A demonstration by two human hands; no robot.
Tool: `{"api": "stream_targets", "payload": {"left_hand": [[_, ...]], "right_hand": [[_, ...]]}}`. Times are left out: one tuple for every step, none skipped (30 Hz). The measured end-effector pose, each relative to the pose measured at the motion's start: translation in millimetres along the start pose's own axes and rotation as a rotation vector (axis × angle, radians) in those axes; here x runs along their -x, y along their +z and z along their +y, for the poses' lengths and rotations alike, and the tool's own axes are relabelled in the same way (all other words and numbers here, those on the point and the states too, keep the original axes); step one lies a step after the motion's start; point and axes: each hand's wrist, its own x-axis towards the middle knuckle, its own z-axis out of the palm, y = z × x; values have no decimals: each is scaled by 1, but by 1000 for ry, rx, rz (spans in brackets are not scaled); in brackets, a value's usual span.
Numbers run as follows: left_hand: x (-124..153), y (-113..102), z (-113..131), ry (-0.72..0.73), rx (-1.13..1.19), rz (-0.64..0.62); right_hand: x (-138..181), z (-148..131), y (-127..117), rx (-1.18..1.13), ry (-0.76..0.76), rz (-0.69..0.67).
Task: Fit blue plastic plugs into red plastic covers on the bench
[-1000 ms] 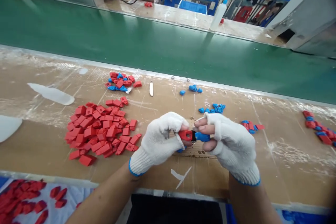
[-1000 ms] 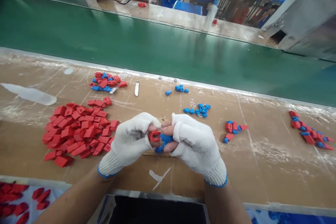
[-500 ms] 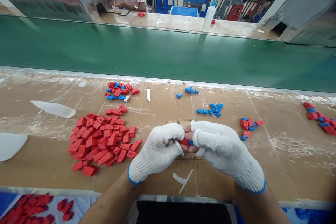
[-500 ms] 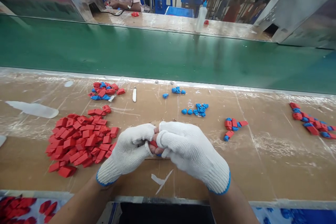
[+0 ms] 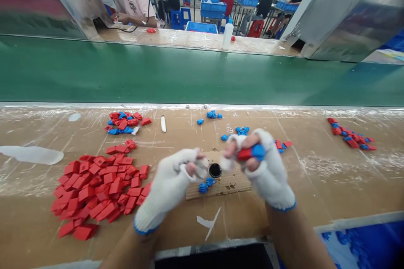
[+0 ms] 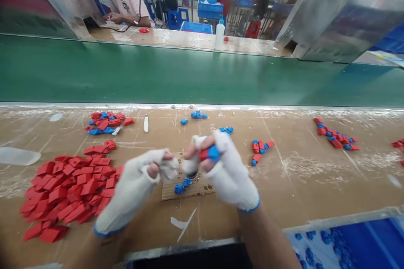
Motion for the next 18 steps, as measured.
{"api": "stream_targets", "payload": {"left_hand": [[0,-15,3,22,-137,137],[0,-33,7,70,-307,251],[1,-51,12,98,-493,304],[2,-68,16,88,-680,270],[4,-84,19,50,-845,171],[6,-96,22,31,-975,82],[8,-106,22,18,-1084,4],[10,-112,22,7,-1177,-54],[11,-115,20,7,-1259,-86],[12,-116,18,9,-1335,-98],[13,-116,15,13,-1405,-98],[13,-114,14,16,-1463,-107],[12,-112,12,24,-1511,-125],[10,-111,11,34,-1550,-142],[8,-109,10,45,-1582,-158],[7,-109,9,49,-1608,-166],[6,-110,8,43,-1630,-167],[5,-111,7,20,-1648,-160]], "right_hand": [[0,6,-13,-66,9,52],[0,12,-27,-140,25,106],[-1,19,-39,-199,46,151],[-2,26,-50,-220,74,174],[-3,32,-58,-190,107,171],[-5,37,-63,-112,138,140],[-6,41,-65,-12,165,91],[-8,43,-64,92,185,38],[-10,45,-61,190,201,-14],[-12,46,-57,276,212,-60],[-14,47,-53,356,224,-95],[-15,47,-50,441,243,-121],[-16,47,-49,545,282,-148],[-16,47,-50,657,333,-180],[-15,47,-54,765,385,-215],[-13,48,-60,858,433,-244],[-9,50,-69,932,472,-268],[-6,53,-79,986,502,-279]]}}
